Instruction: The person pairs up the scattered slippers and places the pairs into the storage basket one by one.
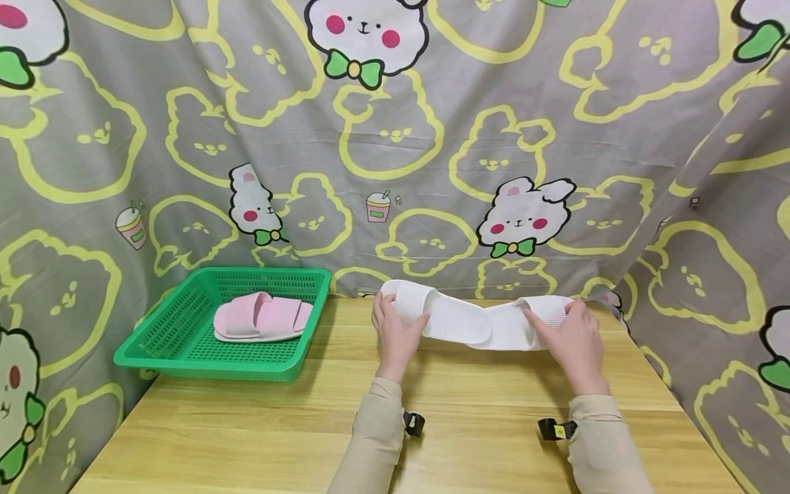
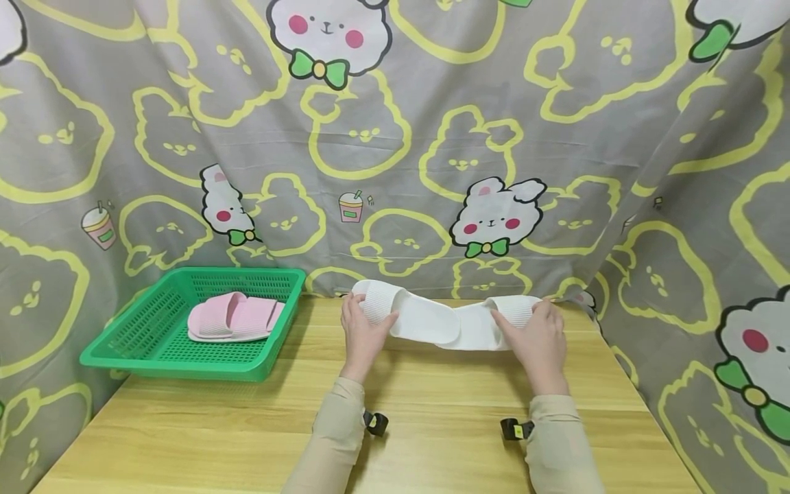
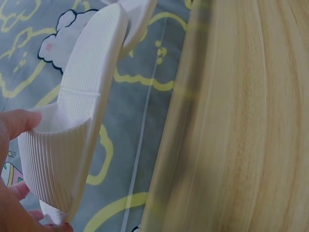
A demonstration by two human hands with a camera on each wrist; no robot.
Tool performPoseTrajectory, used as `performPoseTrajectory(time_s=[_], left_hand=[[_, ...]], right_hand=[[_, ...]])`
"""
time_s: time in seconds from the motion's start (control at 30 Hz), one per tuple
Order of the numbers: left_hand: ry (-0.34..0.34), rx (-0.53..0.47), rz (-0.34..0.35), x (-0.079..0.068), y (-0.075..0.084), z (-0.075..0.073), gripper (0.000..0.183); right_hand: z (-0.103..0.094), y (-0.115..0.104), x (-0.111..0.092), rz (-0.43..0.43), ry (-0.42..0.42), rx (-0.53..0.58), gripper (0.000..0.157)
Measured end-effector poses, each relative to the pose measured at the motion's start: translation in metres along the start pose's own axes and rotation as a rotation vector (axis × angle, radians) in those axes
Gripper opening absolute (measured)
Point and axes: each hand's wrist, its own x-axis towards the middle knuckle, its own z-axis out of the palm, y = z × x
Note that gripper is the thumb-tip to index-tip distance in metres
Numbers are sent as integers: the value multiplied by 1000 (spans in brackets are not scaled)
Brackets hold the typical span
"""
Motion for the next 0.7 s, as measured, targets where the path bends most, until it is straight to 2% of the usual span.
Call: performPoseTrajectory(time_s=[0.7], left_hand=[[48,114,-53,-5,3,5,74]], right_hand=[[6,-10,-5,17,-34,-33,100]])
